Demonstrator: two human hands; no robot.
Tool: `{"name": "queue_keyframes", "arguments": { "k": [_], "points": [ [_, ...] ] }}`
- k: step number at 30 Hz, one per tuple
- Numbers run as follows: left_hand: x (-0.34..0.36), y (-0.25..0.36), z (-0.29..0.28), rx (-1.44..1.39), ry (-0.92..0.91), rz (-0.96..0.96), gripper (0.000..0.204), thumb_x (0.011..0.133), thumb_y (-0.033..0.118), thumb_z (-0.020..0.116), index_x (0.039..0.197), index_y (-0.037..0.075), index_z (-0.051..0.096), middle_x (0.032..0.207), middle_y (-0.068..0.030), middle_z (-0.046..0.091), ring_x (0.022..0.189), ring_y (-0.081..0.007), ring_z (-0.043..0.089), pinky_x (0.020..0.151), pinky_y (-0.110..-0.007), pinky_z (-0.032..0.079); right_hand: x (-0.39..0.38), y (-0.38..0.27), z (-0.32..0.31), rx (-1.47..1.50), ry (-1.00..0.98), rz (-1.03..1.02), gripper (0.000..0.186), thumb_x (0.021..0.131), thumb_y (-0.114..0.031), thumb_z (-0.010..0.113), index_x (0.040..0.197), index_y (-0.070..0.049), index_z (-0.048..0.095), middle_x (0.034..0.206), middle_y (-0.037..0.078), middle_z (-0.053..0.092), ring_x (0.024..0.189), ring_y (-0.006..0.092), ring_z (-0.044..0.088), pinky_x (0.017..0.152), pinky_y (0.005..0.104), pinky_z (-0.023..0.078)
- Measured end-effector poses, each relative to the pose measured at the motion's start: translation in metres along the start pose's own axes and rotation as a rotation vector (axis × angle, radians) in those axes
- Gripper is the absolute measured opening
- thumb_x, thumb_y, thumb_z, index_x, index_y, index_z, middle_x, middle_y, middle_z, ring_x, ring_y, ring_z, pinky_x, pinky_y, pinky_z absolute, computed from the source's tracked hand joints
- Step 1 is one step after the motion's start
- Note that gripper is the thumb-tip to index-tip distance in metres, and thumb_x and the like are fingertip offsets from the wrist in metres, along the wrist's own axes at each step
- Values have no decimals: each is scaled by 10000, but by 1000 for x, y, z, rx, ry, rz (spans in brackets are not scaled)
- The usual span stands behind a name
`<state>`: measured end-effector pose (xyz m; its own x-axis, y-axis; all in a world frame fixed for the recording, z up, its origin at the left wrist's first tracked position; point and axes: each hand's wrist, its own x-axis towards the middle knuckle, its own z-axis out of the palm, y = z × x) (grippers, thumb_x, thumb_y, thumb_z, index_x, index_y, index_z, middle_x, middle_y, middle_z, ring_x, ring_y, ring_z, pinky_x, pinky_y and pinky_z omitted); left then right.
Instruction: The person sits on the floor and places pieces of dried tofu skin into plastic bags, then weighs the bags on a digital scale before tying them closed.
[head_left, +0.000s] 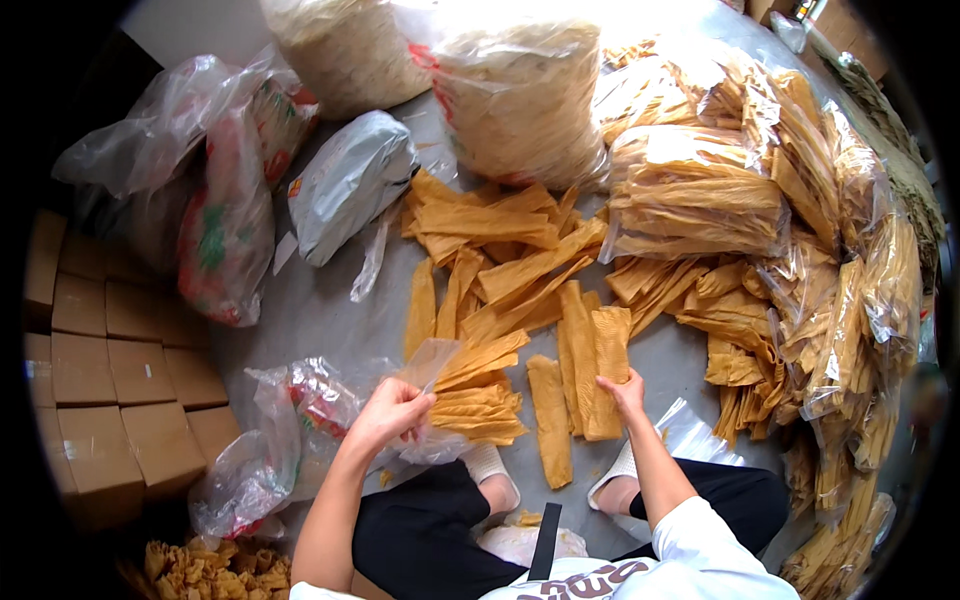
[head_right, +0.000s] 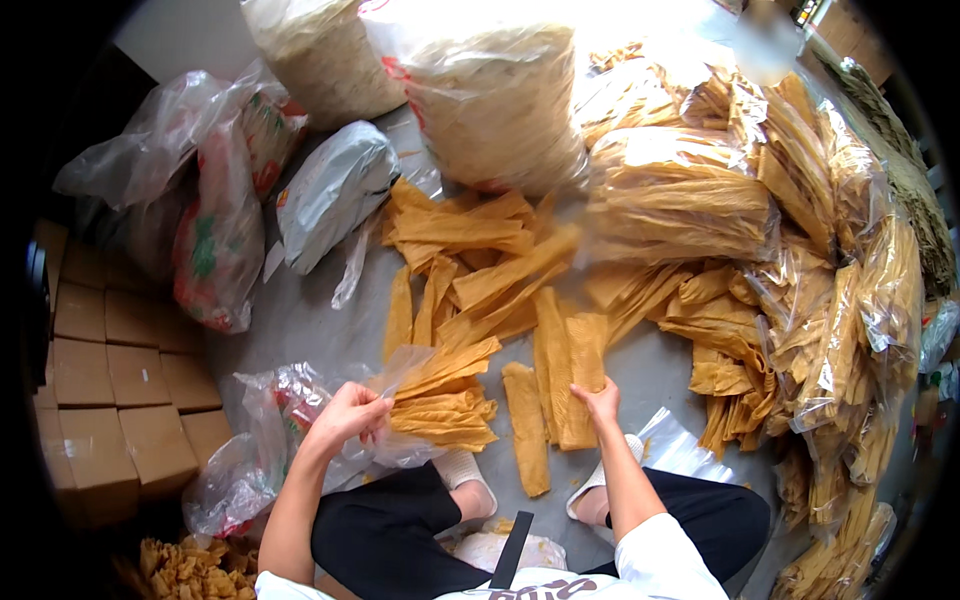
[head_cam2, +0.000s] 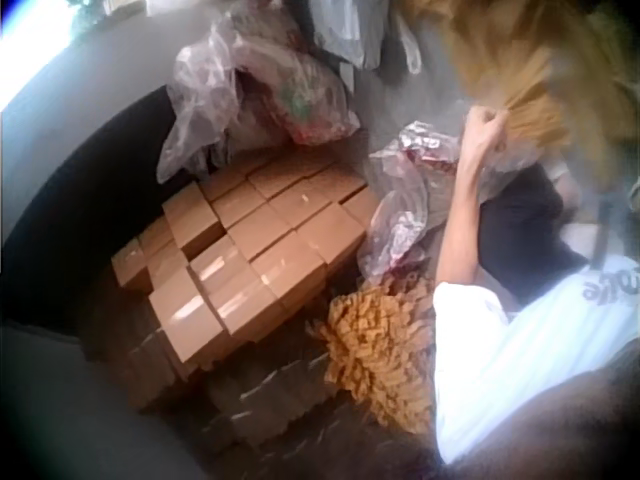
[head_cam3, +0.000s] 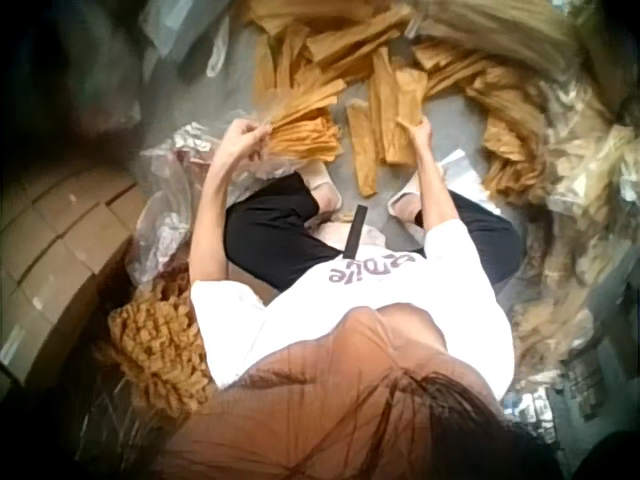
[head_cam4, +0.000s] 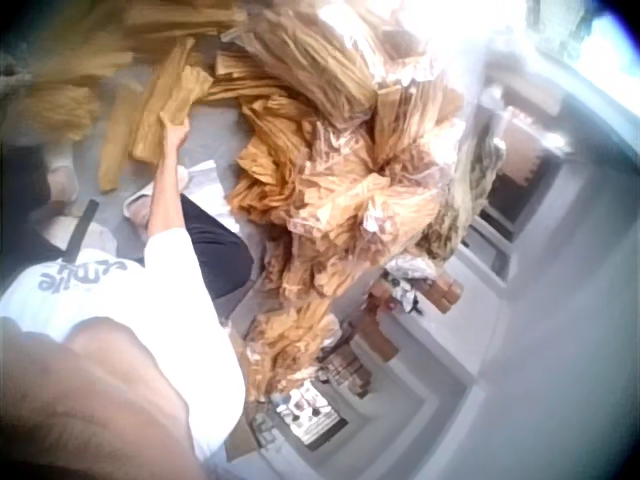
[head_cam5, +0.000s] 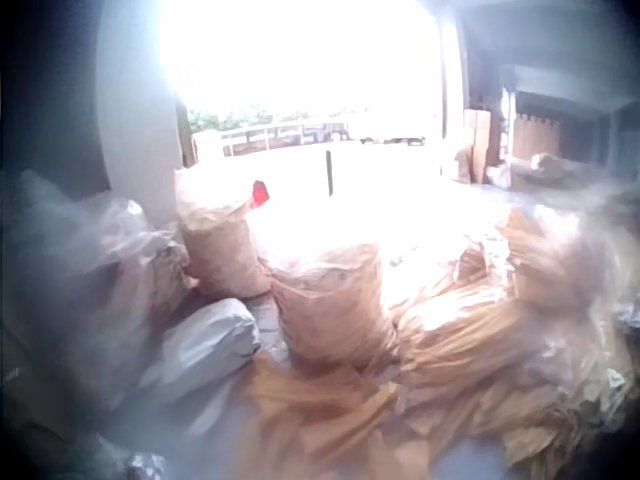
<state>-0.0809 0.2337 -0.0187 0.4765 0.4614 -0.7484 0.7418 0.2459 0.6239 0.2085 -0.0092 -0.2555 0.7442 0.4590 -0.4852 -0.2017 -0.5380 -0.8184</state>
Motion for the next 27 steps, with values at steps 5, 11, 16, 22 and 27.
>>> {"name": "queue_keyframes", "arguments": {
  "k": [5, 11, 16, 22, 27],
  "points": [
    [-4, -12, -6, -87, 15, 25, 357, 857, 223, 514, 566, 21, 552, 500, -42, 555, 428, -107, 550, 383, -228, 396, -15, -3, 18, 4, -199, 95, 384, 656, -70, 757, 986, 26, 587, 889, 81, 646, 749, 171, 618, 688, 284, 508],
    [-13, -32, -11, -138, 47, 27, 343, 881, 265, 513, 613, 52, 534, 554, -37, 564, 472, -124, 575, 389, -219, 399, -63, -89, 47, 797, -300, 106, 426, 707, -40, 709, 1099, -21, 542, 1009, 66, 605, 904, 172, 584, 797, 285, 477],
    [-8, -38, -6, -237, 43, 59, 337, 886, 272, 505, 638, 45, 530, 565, -47, 563, 485, -131, 580, 403, -228, 428, -117, -146, 79, 736, -387, 0, 455, 773, -88, 673, 1174, -48, 462, 1102, 49, 528, 994, 162, 534, 845, 275, 454],
    [-1, -54, -7, -241, 73, 189, 338, 885, 276, 501, 651, 35, 538, 567, -48, 563, 458, -117, 539, 431, -231, 439, -164, -102, 174, 133, -574, 177, 580, 759, -434, 665, 1102, 12, 522, 1005, 64, 575, 874, 140, 536, 771, 280, 447],
    [-6, -44, -3, -146, 1, 196, 340, 890, 276, 498, 645, 43, 541, 562, -29, 557, 476, -92, 534, 432, -221, 428, -145, -45, 178, -52, -282, -194, 452, 772, -101, 653, 1136, -40, 392, 1001, 59, 496, 896, 137, 495, 769, 254, 434]
  ]
}}
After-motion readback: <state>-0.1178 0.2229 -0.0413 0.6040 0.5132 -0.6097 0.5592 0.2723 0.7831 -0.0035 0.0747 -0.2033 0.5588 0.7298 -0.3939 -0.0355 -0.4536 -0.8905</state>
